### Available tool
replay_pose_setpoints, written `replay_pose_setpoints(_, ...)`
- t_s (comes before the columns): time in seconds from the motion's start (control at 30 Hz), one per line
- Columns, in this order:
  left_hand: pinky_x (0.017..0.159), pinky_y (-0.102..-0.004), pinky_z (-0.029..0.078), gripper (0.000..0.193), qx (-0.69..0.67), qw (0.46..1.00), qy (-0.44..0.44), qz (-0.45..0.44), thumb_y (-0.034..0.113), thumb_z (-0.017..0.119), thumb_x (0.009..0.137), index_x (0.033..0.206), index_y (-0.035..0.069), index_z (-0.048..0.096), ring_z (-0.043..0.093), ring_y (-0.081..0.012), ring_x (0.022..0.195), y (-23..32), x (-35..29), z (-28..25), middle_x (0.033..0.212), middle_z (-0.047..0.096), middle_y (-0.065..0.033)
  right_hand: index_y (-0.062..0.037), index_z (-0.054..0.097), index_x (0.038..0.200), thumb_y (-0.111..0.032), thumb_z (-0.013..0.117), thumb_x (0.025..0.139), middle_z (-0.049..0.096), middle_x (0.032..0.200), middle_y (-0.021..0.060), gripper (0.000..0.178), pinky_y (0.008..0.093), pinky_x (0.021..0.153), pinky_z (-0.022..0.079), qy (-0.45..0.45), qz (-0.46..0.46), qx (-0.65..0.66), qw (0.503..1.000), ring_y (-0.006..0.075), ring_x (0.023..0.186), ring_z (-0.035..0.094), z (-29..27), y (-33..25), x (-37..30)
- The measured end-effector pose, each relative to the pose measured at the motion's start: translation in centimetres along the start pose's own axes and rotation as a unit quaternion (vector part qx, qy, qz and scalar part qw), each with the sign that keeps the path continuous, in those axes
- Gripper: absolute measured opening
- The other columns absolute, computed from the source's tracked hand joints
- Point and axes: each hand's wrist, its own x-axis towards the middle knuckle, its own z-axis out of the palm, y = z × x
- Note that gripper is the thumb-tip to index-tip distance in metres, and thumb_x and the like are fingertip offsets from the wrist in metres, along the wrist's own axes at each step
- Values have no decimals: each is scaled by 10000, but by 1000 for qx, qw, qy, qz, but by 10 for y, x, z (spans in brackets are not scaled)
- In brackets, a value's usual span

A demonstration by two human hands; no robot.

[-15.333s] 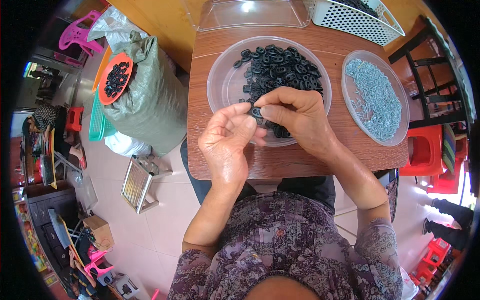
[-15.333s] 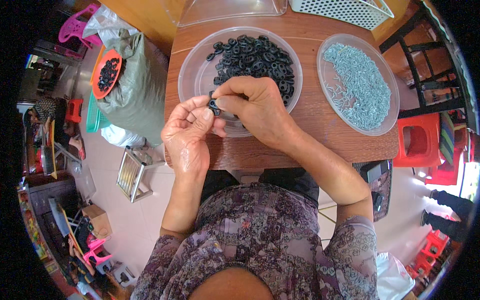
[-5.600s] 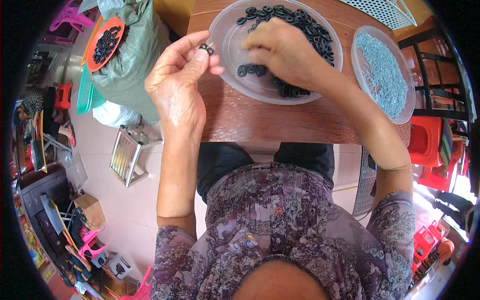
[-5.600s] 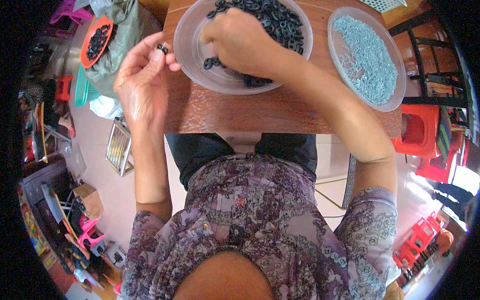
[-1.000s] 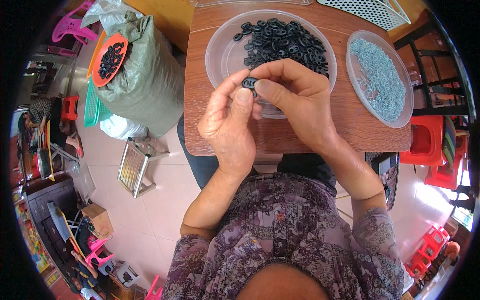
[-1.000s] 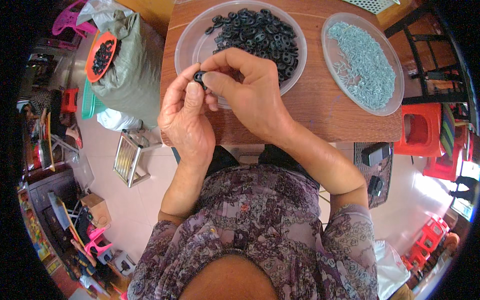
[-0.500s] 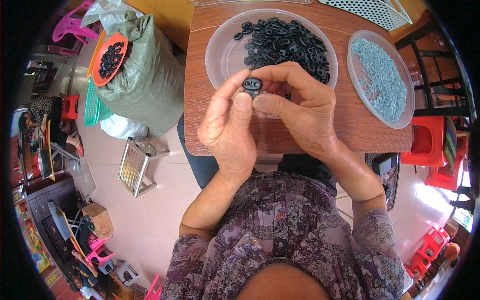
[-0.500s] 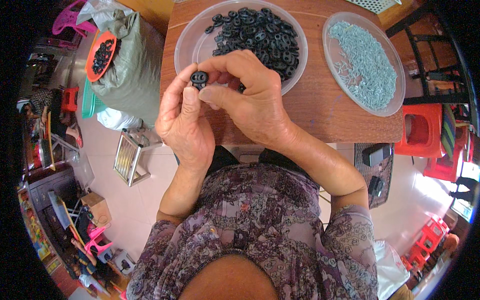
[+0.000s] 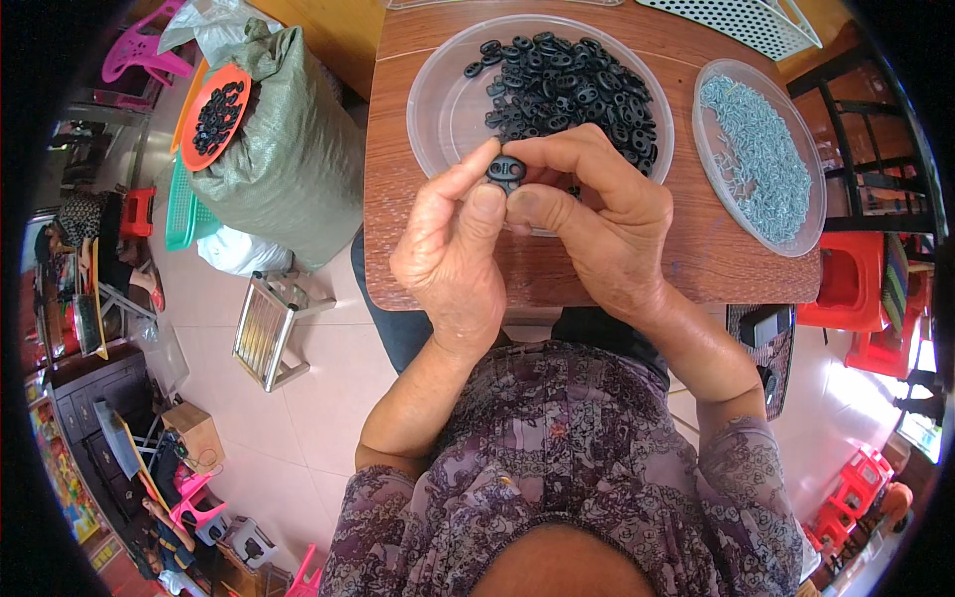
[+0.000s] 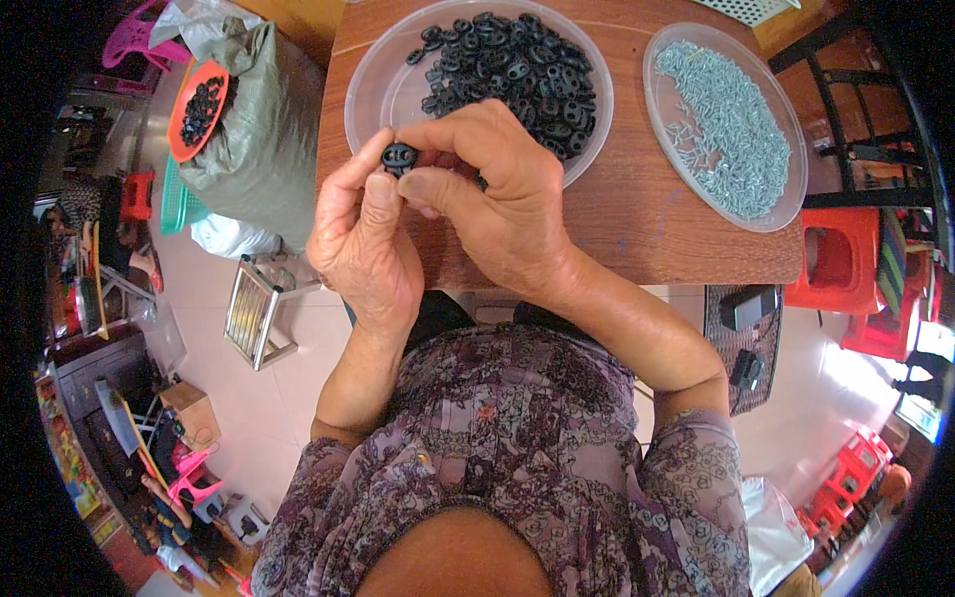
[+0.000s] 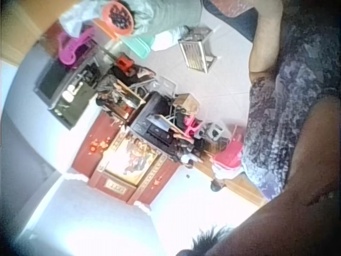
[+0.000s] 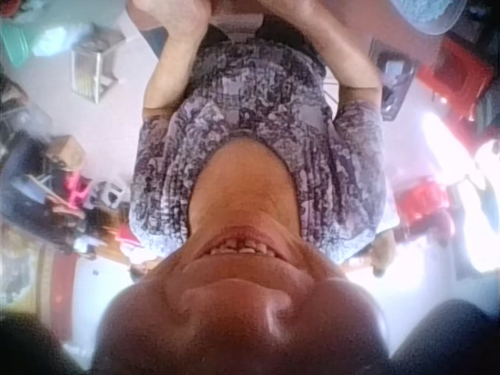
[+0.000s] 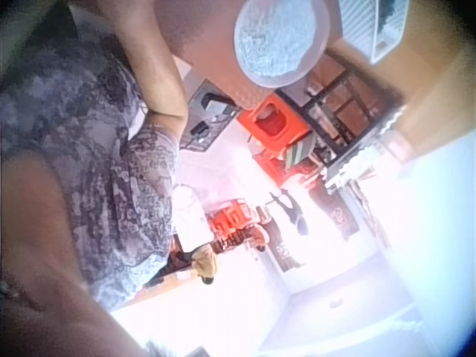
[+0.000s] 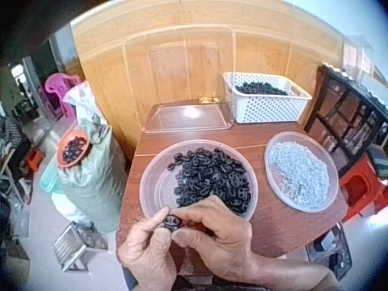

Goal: The person assembles cord locks by taking metal springs and plastic toggle pieces from trays and fitting them together by hand.

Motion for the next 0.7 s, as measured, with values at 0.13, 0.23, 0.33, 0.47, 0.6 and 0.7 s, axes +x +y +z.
replay_pose_setpoints(0.13, 670, -210, 466, 276, 0, 1000, 19, 20, 87, 589, 880, 1112, -60, 558, 529, -85, 733, 0, 0, 5, 920, 605, -74, -14, 649, 914, 1, 661, 672, 592, 772, 74, 243, 279, 630, 446, 9, -31, -34, 999, 196, 715, 538, 2, 0, -1)
replay_pose_setpoints(0.23, 733, -228, 467, 281, -9, 999, 23, 22, 99, 595, 877, 1102, -64, 549, 547, -104, 799, 1, -1, 7, 965, 601, -88, -11, 648, 909, 4, 664, 670, 590, 773, 81, 240, 286, 630, 447, 11, -76, -66, 995, 208, 714, 537, 1, 1, 1)
replay_pose_setpoints(0.33, 800, -249, 466, 288, -24, 999, 18, 18, 108, 600, 874, 1095, -66, 540, 565, -123, 871, 2, -2, 6, 1029, 599, -106, -7, 645, 904, 2, 672, 668, 587, 775, 78, 238, 289, 627, 446, 18, -116, -75, 990, 209, 715, 535, 2, 2, 2)
replay_pose_setpoints(0.47, 705, -214, 467, 253, -9, 999, 26, 29, 73, 571, 890, 1105, -59, 550, 536, -85, 752, 0, -2, 5, 928, 595, -68, -5, 640, 913, 0, 677, 670, 584, 780, 79, 246, 296, 627, 445, 12, -106, -70, 992, 213, 716, 534, 4, 0, -1)
replay_pose_setpoints(0.6, 732, -216, 469, 240, 24, 999, 15, 22, 48, 549, 896, 1110, -61, 547, 547, -90, 786, 3, -1, 1, 964, 594, -72, -6, 631, 928, -1, 672, 680, 583, 792, 86, 252, 301, 631, 443, 18, -87, -66, 994, 222, 719, 530, 5, 2, -3)
replay_pose_setpoints(0.7, 780, -225, 464, 231, 32, 999, 7, 31, 34, 534, 899, 1108, -63, 548, 550, -96, 850, 5, -1, 2, 1012, 589, -77, 0, 627, 923, 2, 666, 683, 581, 799, 92, 243, 306, 628, 440, 21, -109, -72, 991, 230, 721, 528, 6, 2, -2)
